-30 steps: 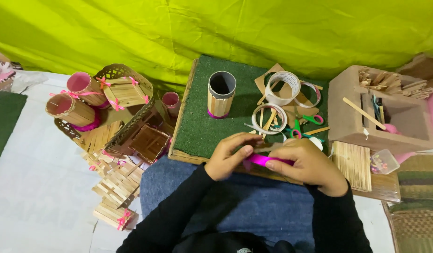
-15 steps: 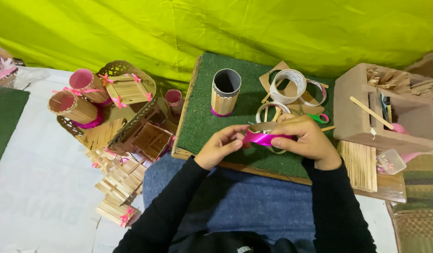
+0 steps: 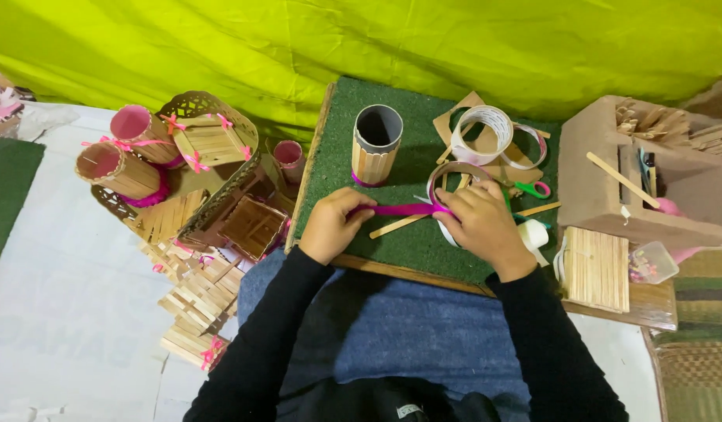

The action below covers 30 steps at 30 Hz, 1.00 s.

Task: The person is decorating a cylindrical craft object made of popsicle sticks by applying double-sided tape and then wrapping a pink ribbon around it.

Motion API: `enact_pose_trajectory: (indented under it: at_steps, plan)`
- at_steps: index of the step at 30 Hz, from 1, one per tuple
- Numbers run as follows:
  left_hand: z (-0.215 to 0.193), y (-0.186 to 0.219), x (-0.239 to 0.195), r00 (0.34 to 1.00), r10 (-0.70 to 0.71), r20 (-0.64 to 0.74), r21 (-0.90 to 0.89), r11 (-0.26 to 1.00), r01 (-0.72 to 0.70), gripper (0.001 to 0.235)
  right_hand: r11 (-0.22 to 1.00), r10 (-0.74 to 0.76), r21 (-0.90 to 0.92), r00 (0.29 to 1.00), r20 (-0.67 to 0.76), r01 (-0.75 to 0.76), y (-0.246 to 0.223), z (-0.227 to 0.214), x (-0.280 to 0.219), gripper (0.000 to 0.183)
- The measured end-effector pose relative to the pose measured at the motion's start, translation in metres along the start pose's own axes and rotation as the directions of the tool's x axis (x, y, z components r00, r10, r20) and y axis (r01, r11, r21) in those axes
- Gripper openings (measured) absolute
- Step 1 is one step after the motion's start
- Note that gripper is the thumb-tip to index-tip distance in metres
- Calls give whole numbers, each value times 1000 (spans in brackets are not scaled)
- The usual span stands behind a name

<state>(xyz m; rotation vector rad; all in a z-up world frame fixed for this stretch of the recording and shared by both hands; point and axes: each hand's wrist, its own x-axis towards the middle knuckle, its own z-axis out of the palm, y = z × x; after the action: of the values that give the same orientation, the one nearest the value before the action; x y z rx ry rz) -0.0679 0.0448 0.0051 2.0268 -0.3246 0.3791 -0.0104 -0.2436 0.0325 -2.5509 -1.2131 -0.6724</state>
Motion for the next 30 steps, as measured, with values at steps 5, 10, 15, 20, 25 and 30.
enact_pose_trajectory:
  at_steps: [5,10,15,20,25,30]
  plan:
    - [2,7,-3,997,44,-64,63,997,-40,12,994,48,-99,996,71,-41,-19,-4,6,60]
    - [3,19,0,978,185,-96,216,963,-160,13,990,33,-137,995,99,-19,-46,-1,23,69]
    - [4,14,-3,970,232,-73,274,940,-204,9,998,-26,-57,999,30,27,-53,18,22,31]
    - [3,12,-7,964,259,-62,331,916,-225,23,998,36,55,995,-88,-32,-47,0,8,40]
    - [-5,22,-5,950,288,-123,297,924,-241,33,969,235,5,912,-337,-248,12,-33,-31,15]
    - [-6,27,-1,918,292,-269,282,935,-214,26,854,467,-175,870,-159,-490,85,-36,-60,9]
